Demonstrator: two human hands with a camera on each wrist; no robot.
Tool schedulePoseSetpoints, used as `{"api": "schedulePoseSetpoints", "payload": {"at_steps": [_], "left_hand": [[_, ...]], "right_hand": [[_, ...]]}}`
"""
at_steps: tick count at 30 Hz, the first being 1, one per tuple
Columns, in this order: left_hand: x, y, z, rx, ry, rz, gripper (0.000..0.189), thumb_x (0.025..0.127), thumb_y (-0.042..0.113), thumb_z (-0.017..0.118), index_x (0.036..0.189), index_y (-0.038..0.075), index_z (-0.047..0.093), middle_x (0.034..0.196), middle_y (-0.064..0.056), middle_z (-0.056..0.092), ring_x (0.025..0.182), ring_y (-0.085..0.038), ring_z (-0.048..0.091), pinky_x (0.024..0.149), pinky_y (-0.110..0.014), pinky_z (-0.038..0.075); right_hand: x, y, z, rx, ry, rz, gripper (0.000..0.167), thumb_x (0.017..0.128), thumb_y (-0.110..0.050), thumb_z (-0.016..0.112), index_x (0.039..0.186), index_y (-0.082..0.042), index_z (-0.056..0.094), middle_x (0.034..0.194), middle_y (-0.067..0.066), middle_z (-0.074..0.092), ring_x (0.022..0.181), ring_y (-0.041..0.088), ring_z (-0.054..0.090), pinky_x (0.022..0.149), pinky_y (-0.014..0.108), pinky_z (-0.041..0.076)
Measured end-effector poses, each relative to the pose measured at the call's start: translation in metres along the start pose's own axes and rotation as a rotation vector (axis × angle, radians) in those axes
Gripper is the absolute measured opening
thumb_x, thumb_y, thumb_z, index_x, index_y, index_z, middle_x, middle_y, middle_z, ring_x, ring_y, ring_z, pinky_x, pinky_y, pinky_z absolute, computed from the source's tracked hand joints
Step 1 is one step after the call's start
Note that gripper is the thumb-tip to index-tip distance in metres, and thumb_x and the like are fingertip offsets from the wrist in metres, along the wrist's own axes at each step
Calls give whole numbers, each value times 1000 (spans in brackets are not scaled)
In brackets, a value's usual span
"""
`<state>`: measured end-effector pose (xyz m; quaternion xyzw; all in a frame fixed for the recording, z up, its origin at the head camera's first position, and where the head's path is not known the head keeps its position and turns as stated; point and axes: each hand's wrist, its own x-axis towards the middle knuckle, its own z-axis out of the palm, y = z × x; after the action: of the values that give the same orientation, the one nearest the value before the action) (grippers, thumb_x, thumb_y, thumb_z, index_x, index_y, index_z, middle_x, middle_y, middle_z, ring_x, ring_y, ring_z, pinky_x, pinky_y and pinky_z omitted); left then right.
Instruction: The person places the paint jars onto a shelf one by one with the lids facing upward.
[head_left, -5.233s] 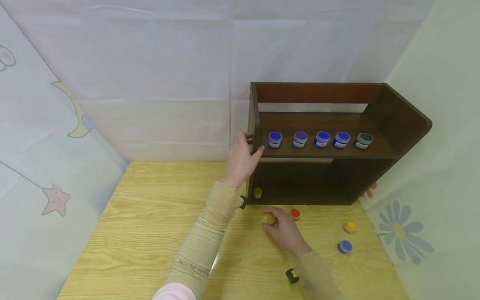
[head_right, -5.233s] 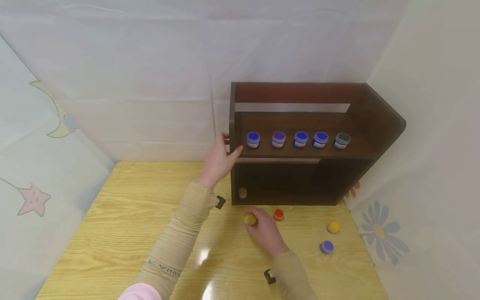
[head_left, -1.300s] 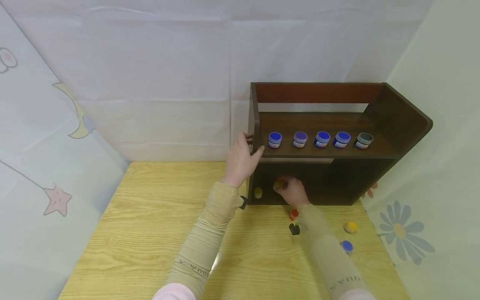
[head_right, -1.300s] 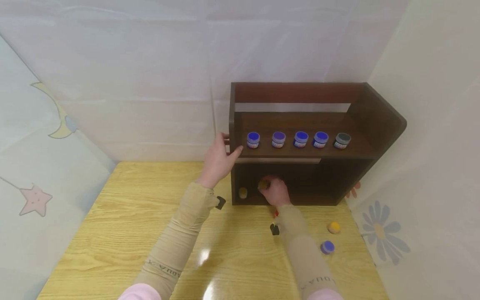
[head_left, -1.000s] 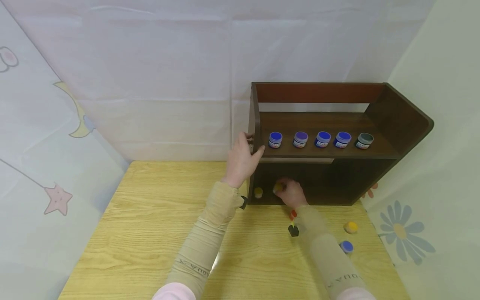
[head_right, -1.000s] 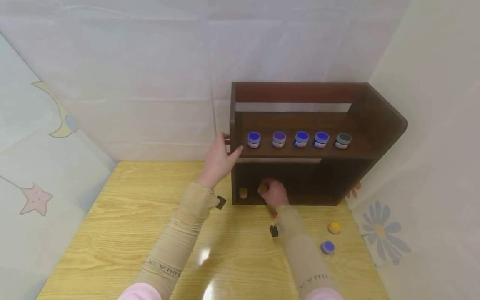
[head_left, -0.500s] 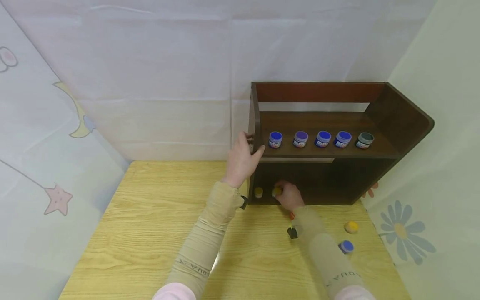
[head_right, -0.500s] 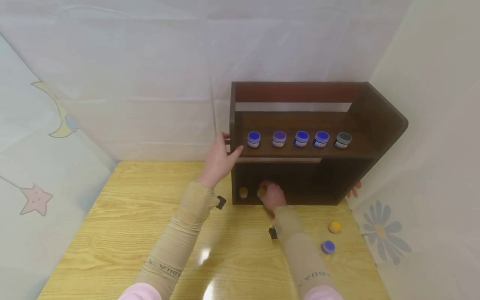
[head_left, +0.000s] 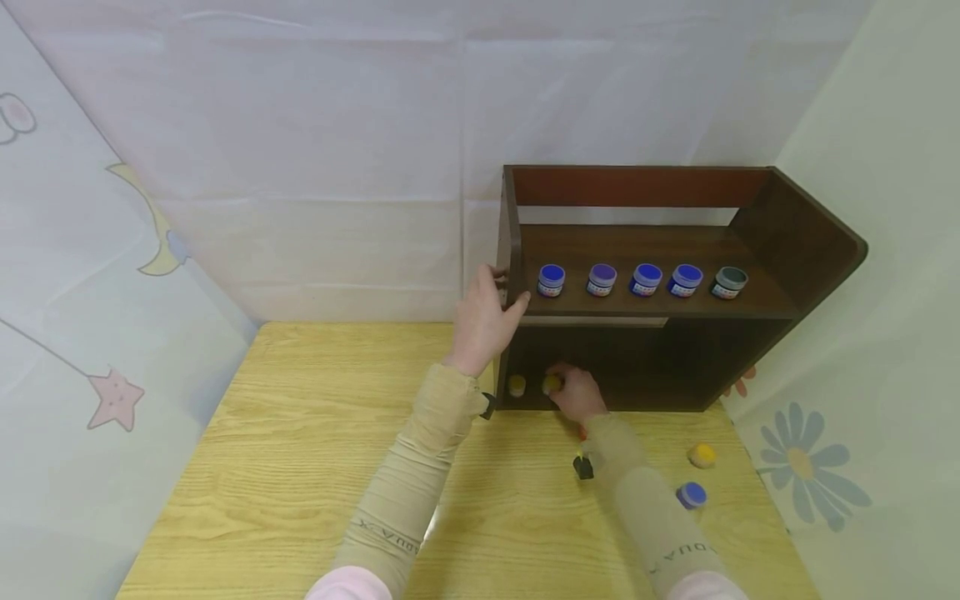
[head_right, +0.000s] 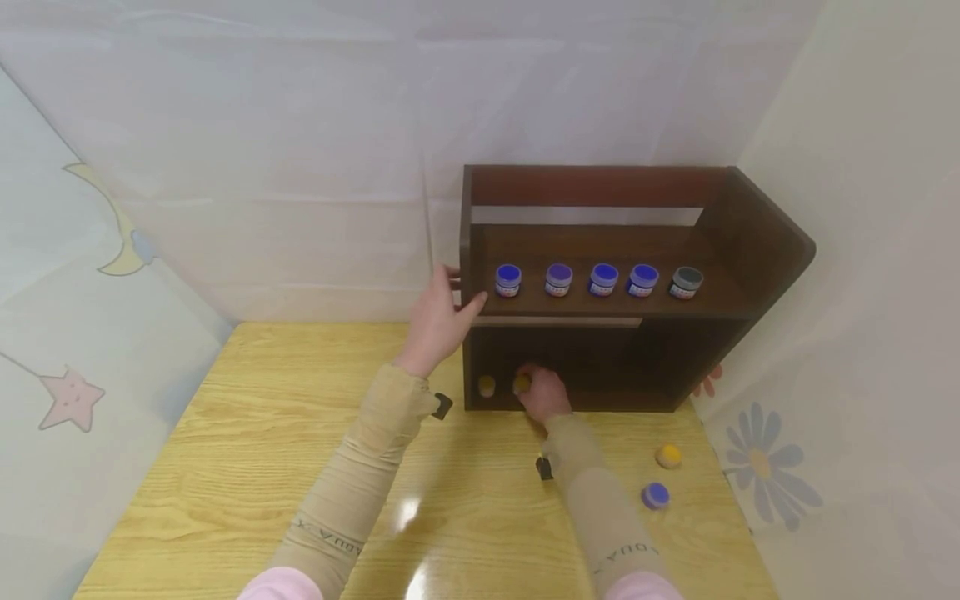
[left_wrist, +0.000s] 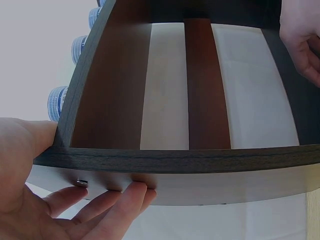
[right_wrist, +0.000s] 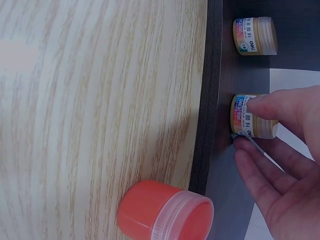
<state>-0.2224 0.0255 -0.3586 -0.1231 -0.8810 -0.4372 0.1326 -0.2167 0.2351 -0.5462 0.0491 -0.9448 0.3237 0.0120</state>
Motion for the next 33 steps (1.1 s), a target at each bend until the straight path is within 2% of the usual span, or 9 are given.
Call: {"api": "schedulePoseSetpoints", "payload": {"at_steps": [11,18,20,26,30,33], "left_hand": [[0,0,1,11,4,9,49,99,32,68,133,4,46,124,-12,62,94,-25,65,71,-40,55],[0,0,0,14,-3,7,49,100,33,68,133,4,47,124,-12,63,95,-25,65,72,-40,55],[0,0,0,15,-4,4,49,100,33,67,133,4,47,124,-11,63,95,-25,65,72,-40,55],[0,0,1,1,-6,-4,49,100,33,67,133,4,47,124,-11,62,97,-25,65,74,-40,55],[0,0,1,-4,-3,-7,49,100,32,68,133,4,46,124,-12,62,98,-26,65,76,-41,55],[0,0,1,-6,-4,-12,49,100,32,68,133,4,46,125,-12,62,98,-27,65,76,-41,55]], "right_hand": [[0,2,1,-14,-1,-19,36,86,-1,76,121,0,67,117,24,68,108,44,64,92,56,50],[0,2,1,22,-40,-20,59,83,5,74,139,-1,56,137,26,58,124,45,54,101,57,44],[0,1,-1,26,-49,-22,63,82,6,73,142,-1,53,137,27,56,125,46,53,101,57,44],[-1,-6,-14,12,-61,-60,58,83,5,75,138,2,56,129,29,59,113,44,59,93,55,50],[-3,-15,-26,15,-51,-83,51,83,10,69,133,4,60,124,27,62,101,41,63,85,53,53],[-3,-20,-32,12,-34,-94,45,84,10,66,128,4,64,121,26,64,99,40,64,84,52,53]]}}
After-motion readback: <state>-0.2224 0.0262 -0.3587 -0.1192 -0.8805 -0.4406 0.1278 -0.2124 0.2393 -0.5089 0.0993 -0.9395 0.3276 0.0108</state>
